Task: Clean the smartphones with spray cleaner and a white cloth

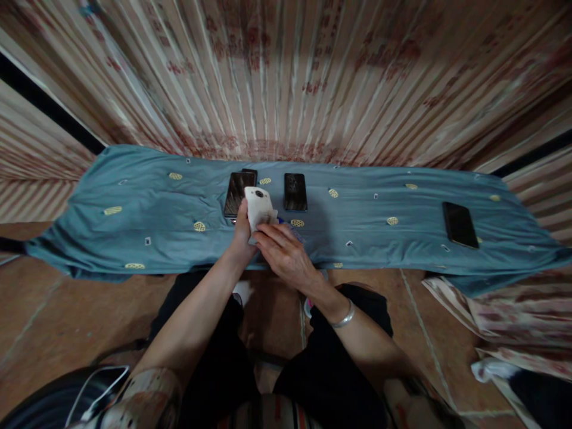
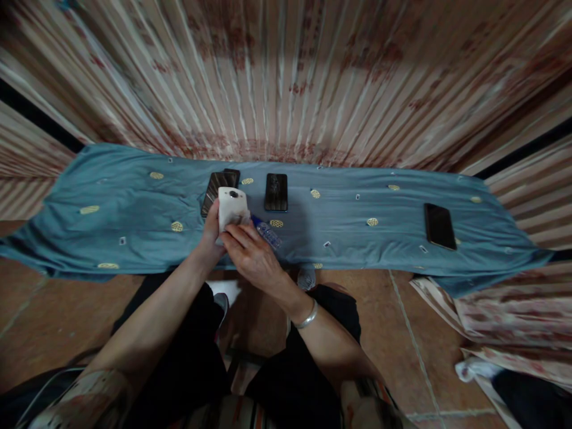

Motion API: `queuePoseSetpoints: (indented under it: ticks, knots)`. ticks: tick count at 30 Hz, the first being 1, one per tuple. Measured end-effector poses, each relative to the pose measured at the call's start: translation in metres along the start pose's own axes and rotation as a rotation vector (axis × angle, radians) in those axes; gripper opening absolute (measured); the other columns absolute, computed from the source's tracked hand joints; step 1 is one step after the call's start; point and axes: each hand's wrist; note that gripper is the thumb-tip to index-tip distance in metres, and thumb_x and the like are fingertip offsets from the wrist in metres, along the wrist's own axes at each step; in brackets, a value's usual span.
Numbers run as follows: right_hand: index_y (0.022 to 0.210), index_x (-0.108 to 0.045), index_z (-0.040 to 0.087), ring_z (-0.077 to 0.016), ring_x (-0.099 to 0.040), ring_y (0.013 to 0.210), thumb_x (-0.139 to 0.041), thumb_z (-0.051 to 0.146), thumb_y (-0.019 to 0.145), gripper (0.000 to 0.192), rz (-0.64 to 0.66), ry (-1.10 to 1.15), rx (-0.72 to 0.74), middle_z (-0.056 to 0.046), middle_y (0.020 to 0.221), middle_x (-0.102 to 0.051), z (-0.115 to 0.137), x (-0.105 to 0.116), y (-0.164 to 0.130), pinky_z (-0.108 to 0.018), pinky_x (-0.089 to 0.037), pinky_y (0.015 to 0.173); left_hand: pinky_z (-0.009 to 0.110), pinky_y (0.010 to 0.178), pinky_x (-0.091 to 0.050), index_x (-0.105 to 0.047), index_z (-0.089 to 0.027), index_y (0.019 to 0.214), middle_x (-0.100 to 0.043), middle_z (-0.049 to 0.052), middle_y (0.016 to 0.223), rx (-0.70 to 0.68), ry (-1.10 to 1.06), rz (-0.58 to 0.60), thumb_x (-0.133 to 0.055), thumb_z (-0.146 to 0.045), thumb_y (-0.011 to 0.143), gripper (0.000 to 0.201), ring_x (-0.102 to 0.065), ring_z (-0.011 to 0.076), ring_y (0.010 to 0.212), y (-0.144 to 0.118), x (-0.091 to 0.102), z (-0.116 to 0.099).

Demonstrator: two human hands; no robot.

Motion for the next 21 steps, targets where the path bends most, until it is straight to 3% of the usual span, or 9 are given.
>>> queuePoseSetpoints:
  ticks: [10,21]
  knots:
    - [0.13,-0.077,0.022,-0.0255,-0.072,0.122,-0.056,0.017,0.108,0.031,-0.025,0.094,-0.128,-0.012,0.132,-0.078,-0.015,0.004,-0.007,-0.046,-0.058,0.114,0.027,0.063,-0.057,-0.075,-0.017,0.098,-0.076,0.006,0.073,-0.141,0.052,0.044,-0.048,-0.062,0.103,0.053,-0.07,0.0185,0.061,0.007,0.006,-0.009]
    - [0.124,-0.081,0.029,-0.0205,-0.076,0.124,-0.072,0.027,0.098,0.028,-0.091,0.451,-0.429,-0.005,0.133,-0.08,-0.028,0.0,-0.014,-0.037,-0.06,0.11,0.032,0.068,-0.06,-0.076,-0.017,0.107,-0.077,0.007,0.077,-0.165,0.085,0.085,-0.05,-0.068,0.099,0.057,-0.072,0.0218,0.066,0.003,0.001,-0.009]
Point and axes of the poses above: each hand's wrist, its own y-axis towards the middle knuckle, its own x-axis out of the back of the hand, z = x × y
